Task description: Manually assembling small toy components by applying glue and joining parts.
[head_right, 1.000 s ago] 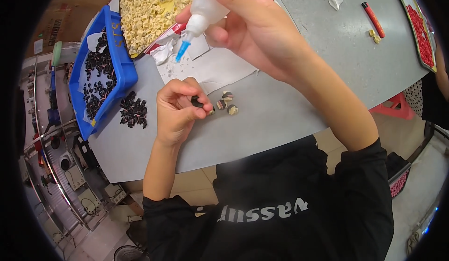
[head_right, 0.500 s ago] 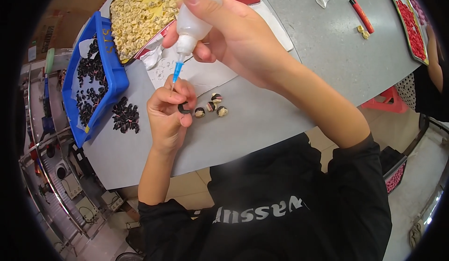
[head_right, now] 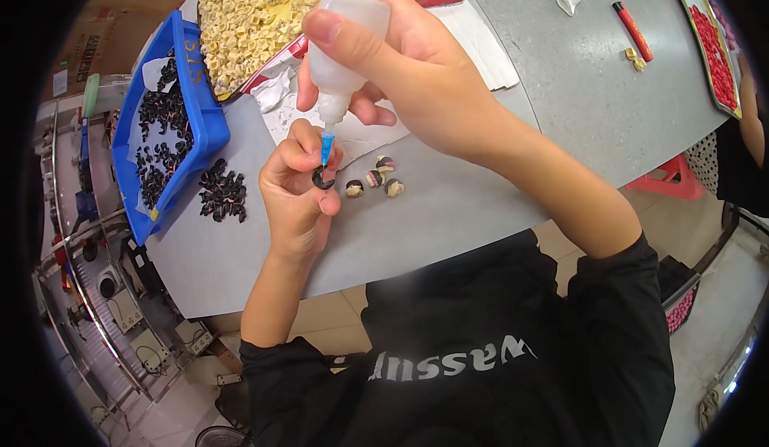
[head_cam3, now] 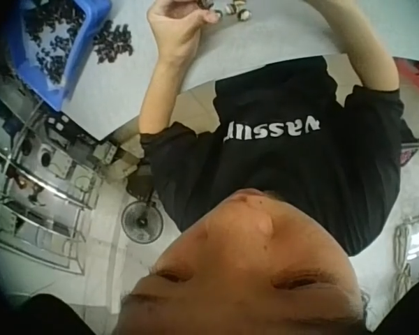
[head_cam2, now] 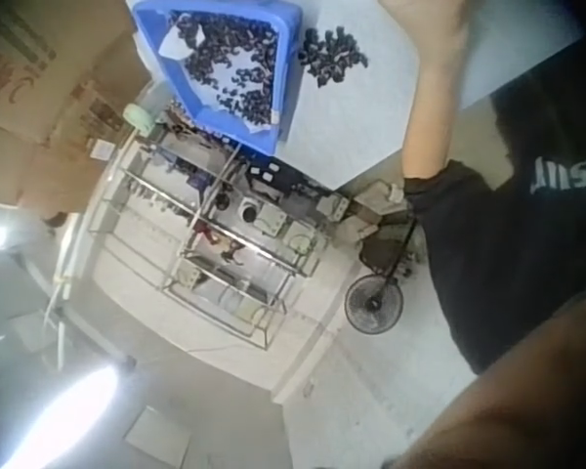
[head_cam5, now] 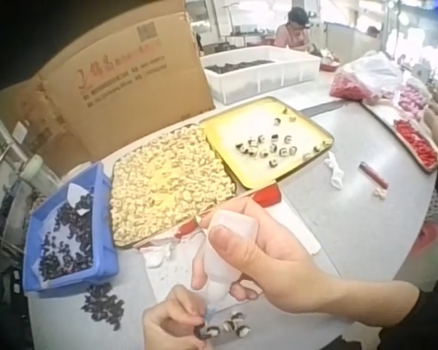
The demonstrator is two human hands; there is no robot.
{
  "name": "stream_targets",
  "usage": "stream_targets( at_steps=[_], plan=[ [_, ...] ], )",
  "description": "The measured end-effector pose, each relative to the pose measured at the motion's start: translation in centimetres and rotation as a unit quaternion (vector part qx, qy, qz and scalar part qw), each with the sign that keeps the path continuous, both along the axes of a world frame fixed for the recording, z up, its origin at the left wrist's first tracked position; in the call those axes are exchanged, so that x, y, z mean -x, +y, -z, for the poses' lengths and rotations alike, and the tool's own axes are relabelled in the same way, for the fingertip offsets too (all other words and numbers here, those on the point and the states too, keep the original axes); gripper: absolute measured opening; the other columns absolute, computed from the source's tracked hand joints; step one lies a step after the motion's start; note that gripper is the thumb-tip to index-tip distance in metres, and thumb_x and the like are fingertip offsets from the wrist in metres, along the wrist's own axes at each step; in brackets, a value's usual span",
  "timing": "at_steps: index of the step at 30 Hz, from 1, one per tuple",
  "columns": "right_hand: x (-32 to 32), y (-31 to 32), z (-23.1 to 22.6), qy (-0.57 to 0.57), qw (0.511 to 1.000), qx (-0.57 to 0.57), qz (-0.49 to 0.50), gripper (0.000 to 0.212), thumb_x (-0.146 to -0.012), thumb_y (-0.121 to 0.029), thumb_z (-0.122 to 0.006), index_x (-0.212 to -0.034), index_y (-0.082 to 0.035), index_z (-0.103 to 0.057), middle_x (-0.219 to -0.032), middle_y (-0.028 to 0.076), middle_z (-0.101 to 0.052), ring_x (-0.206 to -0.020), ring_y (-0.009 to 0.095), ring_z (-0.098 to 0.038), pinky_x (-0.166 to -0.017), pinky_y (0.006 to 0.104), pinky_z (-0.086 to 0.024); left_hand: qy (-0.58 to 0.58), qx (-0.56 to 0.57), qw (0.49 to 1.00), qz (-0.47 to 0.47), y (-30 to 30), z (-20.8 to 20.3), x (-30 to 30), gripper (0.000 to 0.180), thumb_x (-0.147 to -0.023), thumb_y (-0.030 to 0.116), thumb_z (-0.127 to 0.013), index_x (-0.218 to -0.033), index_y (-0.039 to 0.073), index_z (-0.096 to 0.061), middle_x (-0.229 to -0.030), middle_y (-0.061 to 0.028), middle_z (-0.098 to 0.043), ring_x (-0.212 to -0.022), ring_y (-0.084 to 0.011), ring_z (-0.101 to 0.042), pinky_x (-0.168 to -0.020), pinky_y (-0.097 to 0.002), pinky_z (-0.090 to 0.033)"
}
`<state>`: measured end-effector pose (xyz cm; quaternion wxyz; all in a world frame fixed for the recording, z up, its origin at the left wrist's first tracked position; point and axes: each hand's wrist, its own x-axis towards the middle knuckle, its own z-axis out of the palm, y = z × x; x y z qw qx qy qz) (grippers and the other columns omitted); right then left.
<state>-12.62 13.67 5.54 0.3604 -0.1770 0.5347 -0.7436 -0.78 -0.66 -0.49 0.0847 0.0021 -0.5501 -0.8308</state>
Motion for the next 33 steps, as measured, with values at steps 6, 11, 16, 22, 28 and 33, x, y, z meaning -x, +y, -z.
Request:
stream_targets(
  at_steps=[6, 11, 16, 22, 28, 33],
  plan=[
    [-0.09, 0.24, 0.19, 0.003, 1.000, 0.025, 0.004, 0.025, -0.092, -0.029, -0.042, -0.106, -0.009, -0.035, -0.080, 0.008, -0.058, -0.054, 0.004, -0.044, -0.046, 0.0150, -0.035, 0.001, -0.004, 1.000, 0.004, 0.32, -0.16, 0.13, 0.035, -0.053, 0.000, -0.081, -0.080, 0.004, -0.059, -0.085, -0.0019, -0.048, -0.080, -0.0123, -0.046, -0.075, -0.0282, -0.039],
    [-0.09, 0.22, 0.16, 0.010, 1.000, 0.024, -0.002, 0.025, -0.092, -0.027, -0.043, -0.106, -0.008, -0.035, -0.080, 0.008, -0.058, -0.054, 0.004, -0.044, -0.046, 0.0153, -0.036, 0.004, -0.002, 1.000, 0.005, 0.19, -0.08, 0.13, 0.035, -0.053, 0.000, -0.081, -0.080, 0.004, -0.059, -0.086, -0.0022, -0.047, -0.080, -0.0124, -0.046, -0.075, -0.0284, -0.039],
    [-0.14, 0.22, 0.08, 0.014, 1.000, 0.016, -0.002, 0.026, -0.092, -0.028, -0.043, -0.106, -0.008, -0.035, -0.079, 0.008, -0.058, -0.055, 0.004, -0.045, -0.046, 0.0155, -0.036, 0.009, -0.006, 1.000, 0.004, 0.23, -0.05, 0.11, 0.035, -0.054, -0.001, -0.080, -0.080, 0.004, -0.059, -0.086, -0.0023, -0.048, -0.080, -0.0123, -0.046, -0.075, -0.0283, -0.040],
    [-0.18, 0.19, -0.02, 0.014, 1.000, 0.005, 0.004, 0.026, -0.092, -0.027, -0.043, -0.106, -0.007, -0.034, -0.080, 0.008, -0.058, -0.056, 0.005, -0.045, -0.047, 0.0157, -0.036, 0.006, 0.002, 1.000, 0.006, 0.15, -0.13, 0.13, 0.035, -0.053, -0.001, -0.080, -0.080, 0.004, -0.059, -0.086, -0.0028, -0.047, -0.080, -0.0124, -0.046, -0.075, -0.0284, -0.040],
    [-0.26, 0.24, 0.01, 0.023, 1.000, 0.016, 0.005, 0.024, -0.092, -0.026, -0.042, -0.105, -0.007, -0.034, -0.079, 0.008, -0.058, -0.057, 0.005, -0.046, -0.048, 0.0159, -0.036, 0.012, 0.003, 1.000, 0.005, 0.17, 0.00, 0.15, 0.035, -0.053, -0.001, -0.080, -0.081, 0.004, -0.059, -0.086, -0.0030, -0.047, -0.080, -0.0125, -0.046, -0.075, -0.0287, -0.040],
    [-0.25, 0.23, -0.06, 0.019, 1.000, 0.014, 0.005, 0.023, -0.092, -0.025, -0.042, -0.105, -0.007, -0.034, -0.079, 0.008, -0.058, -0.058, 0.005, -0.046, -0.048, 0.0161, -0.036, 0.011, 0.001, 1.000, 0.000, 0.20, -0.05, 0.15, 0.035, -0.053, -0.001, -0.080, -0.081, 0.003, -0.059, -0.086, -0.0028, -0.047, -0.081, -0.0128, -0.046, -0.075, -0.0288, -0.040]
  ],
)
